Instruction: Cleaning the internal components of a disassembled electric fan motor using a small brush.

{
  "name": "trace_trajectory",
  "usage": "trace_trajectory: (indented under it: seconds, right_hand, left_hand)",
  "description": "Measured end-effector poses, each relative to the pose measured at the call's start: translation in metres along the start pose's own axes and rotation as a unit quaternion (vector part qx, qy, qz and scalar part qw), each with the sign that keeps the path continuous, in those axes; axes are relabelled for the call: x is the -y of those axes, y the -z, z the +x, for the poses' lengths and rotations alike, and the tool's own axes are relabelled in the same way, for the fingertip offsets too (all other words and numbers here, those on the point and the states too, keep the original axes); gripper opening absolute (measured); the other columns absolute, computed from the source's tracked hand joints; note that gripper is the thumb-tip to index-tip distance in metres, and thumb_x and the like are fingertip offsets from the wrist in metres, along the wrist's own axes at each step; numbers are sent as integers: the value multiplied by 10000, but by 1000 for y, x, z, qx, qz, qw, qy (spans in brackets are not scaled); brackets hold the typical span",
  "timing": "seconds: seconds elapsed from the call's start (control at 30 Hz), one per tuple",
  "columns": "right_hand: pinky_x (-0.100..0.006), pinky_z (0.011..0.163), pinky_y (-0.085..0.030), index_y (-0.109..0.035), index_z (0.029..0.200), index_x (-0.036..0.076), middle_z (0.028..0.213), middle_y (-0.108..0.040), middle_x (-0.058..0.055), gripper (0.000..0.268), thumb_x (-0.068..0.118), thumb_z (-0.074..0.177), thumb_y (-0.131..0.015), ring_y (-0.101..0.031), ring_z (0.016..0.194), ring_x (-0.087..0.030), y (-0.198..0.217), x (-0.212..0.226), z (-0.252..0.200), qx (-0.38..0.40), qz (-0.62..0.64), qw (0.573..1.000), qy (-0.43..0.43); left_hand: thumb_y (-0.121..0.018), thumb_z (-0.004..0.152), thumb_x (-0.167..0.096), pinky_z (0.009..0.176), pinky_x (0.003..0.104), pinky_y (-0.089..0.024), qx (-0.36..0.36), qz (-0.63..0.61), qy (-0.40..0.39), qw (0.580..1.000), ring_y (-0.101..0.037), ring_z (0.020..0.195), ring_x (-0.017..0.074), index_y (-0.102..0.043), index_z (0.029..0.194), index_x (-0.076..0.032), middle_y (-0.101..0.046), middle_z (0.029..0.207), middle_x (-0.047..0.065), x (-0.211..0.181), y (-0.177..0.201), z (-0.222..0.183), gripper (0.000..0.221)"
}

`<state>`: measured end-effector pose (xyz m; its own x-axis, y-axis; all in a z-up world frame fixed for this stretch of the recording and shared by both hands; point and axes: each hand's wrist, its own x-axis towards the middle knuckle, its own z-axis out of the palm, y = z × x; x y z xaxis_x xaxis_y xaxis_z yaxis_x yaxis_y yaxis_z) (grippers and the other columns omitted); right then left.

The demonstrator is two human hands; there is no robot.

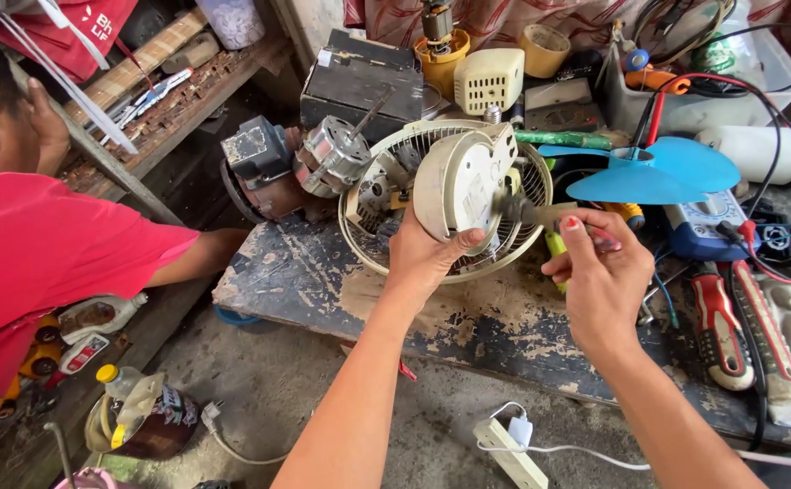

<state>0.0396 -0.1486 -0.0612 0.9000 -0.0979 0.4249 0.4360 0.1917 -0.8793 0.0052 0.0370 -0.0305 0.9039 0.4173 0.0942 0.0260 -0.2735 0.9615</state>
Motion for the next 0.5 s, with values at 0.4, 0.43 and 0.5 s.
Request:
trace_trajectory:
  seconds: [0.4, 0.43, 0.5]
  right_hand:
    - [-270, 482, -514, -679, 1076, 38, 905, -682, -144, 81, 90, 1072, -617, -656, 557, -183, 2, 7, -1, -18, -1, 999, -52]
    - [-283, 436, -458, -680, 986, 50, 791, -655, -66, 76, 119, 1015, -667, -629, 499, -180, 3, 8, 0, -44, 5, 995, -89]
    - [-268, 443, -476, -688, 1021, 45, 817, -669, -71, 87, 130, 1032, -670, -648, 515, -188, -3, 13, -10, -21, 19, 999, -34]
  left_hand:
    - [-693, 406, -783, 1118, 525, -469, -4, 3, 6, 1000, -516, 1357, 398, -371, 1528, -129, -580, 1418, 227, -15, 4, -8, 1338]
    - [-562, 292, -869, 1118, 481, -492, 5, 20, 20, 1000, -549, 1344, 295, -358, 1522, -219, -623, 1407, 113, -16, 4, -6, 1406]
    - [-553, 301, -873, 1122, 487, -475, 1, 17, 21, 1000, -554, 1340, 303, -360, 1529, -218, -632, 1401, 115, -16, 6, -7, 1405]
